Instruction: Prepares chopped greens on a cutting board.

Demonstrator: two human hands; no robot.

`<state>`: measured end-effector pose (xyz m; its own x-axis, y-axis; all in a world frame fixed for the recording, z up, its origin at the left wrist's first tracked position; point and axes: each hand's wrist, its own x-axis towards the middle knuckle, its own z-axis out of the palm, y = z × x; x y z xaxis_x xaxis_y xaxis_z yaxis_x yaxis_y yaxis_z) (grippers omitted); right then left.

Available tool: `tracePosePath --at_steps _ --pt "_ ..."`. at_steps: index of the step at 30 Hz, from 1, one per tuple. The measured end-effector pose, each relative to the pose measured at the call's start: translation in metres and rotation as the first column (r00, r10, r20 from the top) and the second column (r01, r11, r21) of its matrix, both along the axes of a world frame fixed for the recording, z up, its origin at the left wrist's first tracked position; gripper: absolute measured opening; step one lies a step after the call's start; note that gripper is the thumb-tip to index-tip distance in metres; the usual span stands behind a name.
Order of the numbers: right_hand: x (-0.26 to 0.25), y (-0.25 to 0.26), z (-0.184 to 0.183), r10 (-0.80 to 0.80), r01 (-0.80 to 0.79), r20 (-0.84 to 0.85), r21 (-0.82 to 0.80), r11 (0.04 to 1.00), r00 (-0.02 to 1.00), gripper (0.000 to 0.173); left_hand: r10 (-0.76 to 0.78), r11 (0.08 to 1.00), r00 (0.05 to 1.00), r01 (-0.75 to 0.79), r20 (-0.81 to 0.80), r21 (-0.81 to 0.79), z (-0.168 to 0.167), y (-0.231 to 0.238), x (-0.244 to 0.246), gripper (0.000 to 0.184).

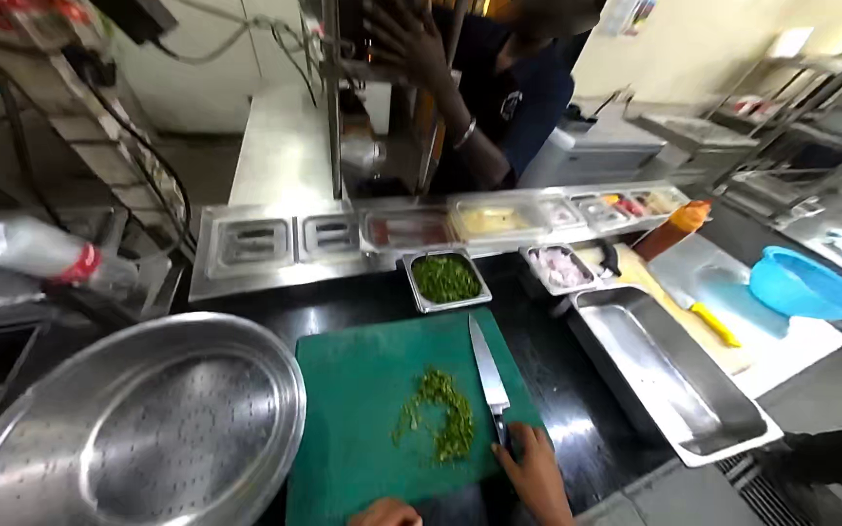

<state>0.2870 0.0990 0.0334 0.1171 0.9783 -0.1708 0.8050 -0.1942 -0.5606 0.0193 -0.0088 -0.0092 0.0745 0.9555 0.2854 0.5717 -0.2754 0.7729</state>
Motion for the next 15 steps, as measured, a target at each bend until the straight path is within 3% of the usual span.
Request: tracePosePath --at_steps 3,6,8,11,15 --pt "-0.005 0.01 0.01 0.014 -0.013 0.011 -0.109 0.994 1.0 0.052 0.101 0.995 0.985 -0.103 0.137 0.012 -0.007 0.004 0.006 0.022" --pt "0.011 0.017 0.015 0.002 -0.016 -0.105 -0.137 0.99 0.995 0.048 0.237 0.968 0.908 -0.249 0.345 -0.01 0.002 0.02 0.013 0.024" --pt "0.029 0.022 0.016 0.021 -0.038 -0.172 -0.1 0.994 0.985 0.046 0.392 0.912 0.853 -0.409 0.346 -0.026 0.013 0.036 0.017 0.028" --pt "0.051 0.035 0.017 0.098 -0.101 -0.123 -0.018 0.995 0.988 0.046 0.576 0.809 0.74 -0.576 0.347 -0.114 0.02 0.057 0.027 0.042" --pt "0.079 0.06 0.013 0.168 -0.167 -0.136 0.014 0.986 0.976 0.042 0.609 0.775 0.721 -0.63 0.33 -0.056 0.018 0.061 0.06 0.047"
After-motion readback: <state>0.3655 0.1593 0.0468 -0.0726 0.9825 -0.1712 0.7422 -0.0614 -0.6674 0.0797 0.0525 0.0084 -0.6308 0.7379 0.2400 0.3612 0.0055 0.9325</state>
